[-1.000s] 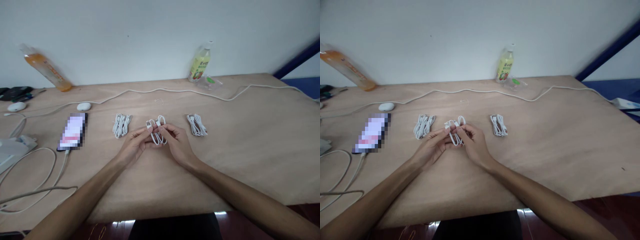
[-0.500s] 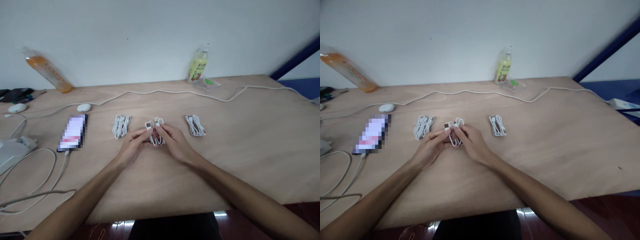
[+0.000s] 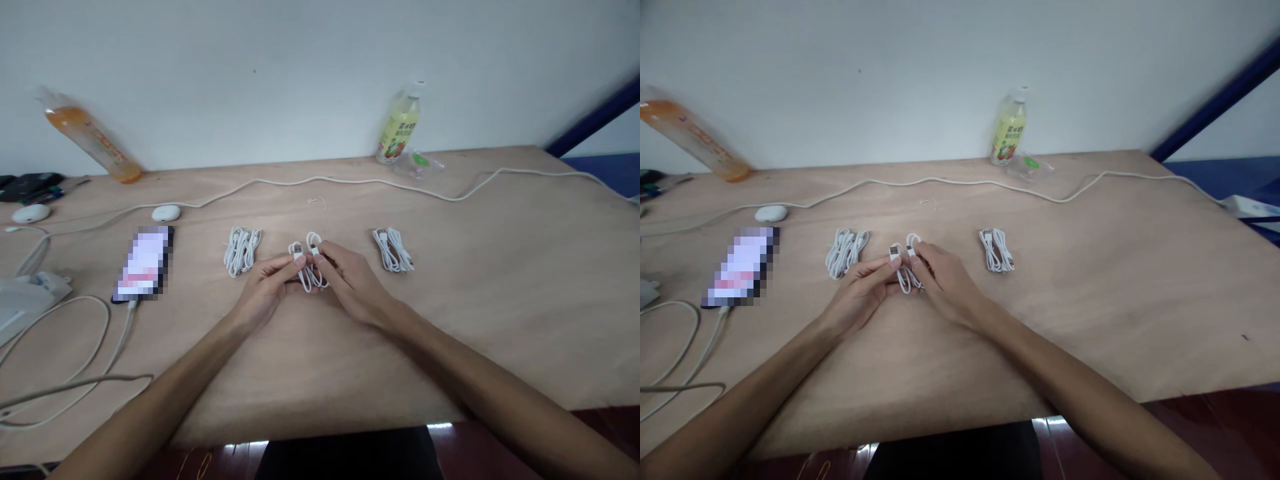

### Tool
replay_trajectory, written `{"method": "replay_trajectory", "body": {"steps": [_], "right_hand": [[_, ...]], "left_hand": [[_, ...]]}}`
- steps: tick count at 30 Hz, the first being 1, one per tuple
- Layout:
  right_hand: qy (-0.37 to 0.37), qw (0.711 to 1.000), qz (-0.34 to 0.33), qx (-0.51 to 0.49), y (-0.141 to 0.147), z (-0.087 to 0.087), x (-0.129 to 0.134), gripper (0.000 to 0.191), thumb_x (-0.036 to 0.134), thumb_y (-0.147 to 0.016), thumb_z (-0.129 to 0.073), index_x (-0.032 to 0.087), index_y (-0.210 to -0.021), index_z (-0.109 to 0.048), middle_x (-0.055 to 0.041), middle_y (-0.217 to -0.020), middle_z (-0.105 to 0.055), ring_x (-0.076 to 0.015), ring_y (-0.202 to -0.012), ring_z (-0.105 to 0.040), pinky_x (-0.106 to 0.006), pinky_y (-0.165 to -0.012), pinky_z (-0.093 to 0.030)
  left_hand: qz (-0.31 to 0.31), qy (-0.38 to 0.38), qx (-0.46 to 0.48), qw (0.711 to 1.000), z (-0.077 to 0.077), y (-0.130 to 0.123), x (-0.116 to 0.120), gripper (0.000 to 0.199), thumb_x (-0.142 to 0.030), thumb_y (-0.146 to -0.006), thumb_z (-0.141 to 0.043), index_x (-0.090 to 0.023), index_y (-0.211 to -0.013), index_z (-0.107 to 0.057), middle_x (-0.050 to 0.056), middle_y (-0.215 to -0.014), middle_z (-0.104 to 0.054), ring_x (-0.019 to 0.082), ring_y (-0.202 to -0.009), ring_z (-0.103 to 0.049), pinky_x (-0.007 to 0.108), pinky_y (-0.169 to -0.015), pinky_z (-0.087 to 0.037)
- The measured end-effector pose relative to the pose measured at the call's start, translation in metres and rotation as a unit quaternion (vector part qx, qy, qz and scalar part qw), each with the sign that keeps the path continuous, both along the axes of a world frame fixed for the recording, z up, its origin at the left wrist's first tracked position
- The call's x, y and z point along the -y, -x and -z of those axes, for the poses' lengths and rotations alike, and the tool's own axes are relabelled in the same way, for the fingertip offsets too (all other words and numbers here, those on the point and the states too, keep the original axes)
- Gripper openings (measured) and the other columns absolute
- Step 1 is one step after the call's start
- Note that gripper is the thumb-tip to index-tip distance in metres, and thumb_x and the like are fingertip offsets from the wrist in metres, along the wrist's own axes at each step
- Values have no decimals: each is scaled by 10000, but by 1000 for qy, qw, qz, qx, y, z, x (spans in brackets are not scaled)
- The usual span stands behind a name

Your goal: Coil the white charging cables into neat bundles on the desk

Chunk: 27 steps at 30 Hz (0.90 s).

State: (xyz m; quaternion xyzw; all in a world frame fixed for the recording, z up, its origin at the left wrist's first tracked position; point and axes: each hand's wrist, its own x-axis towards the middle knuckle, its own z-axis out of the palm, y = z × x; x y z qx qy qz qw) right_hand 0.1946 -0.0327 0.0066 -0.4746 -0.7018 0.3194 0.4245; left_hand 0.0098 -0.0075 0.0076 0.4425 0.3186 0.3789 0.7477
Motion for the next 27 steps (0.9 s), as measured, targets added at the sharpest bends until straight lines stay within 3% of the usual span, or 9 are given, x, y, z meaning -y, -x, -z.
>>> {"method": "replay_trajectory", "body": {"steps": [4, 8, 12, 17, 23, 27], "right_hand": [[-11, 999, 32, -9, 0, 7, -2, 267, 330, -1074, -546, 237, -875, -699, -42, -882, -720, -220, -825, -635, -366, -793, -465], [47, 988, 40, -144, 3, 16, -3, 277, 427, -1048, -616, 258, -1010, -832, -55, -1033, -826, -242, -969, -732, -402, -898, -541], [113, 965, 13, -238, 6, 17, -3, 353, 550, -1010, -672, 271, -1069, -878, -59, -1057, -853, -258, -1019, -764, -421, -932, -585], [111, 967, 18, -227, 9, 13, 1, 336, 548, -1005, -684, 292, -1061, -894, -56, -1068, -851, -270, -1062, -757, -440, -974, -580], [97, 976, 32, -193, 9, 11, 3, 331, 511, -1017, -656, 293, -924, -887, -29, -848, -772, -254, -914, -718, -411, -865, -574], [98, 975, 28, -195, 9, 11, 3, 335, 531, -1017, -657, 300, -949, -890, -28, -868, -768, -247, -899, -704, -397, -846, -570]], "left_hand": [[-6, -15, 0, 1000, 3, 0, -1, 378, -499, -840, -920, -165, -1016, -900, 141, -1047, -851, 316, -1026, -784, 426, -867, -652], [-9, -31, -8, 999, 5, 0, -3, 369, -502, -870, -897, -187, -1061, -897, 138, -1110, -849, 312, -1050, -781, 410, -856, -649], [2, -32, -2, 999, 7, 1, -4, 375, -491, -883, -887, -174, -1084, -890, 145, -1108, -848, 311, -1046, -783, 431, -894, -640], [15, -31, -3, 999, 6, 1, -3, 388, -496, -887, -884, -156, -1074, -887, 145, -1052, -848, 313, -1033, -782, 428, -893, -633], [21, -35, -9, 999, 5, 1, -3, 375, -504, -904, -867, -164, -1059, -891, 139, -1051, -847, 311, -1055, -769, 414, -899, -617], [13, -36, -8, 999, 7, 1, -2, 387, -509, -902, -871, -158, -1065, -888, 135, -1034, -844, 299, -1032, -767, 412, -908, -609]]}}
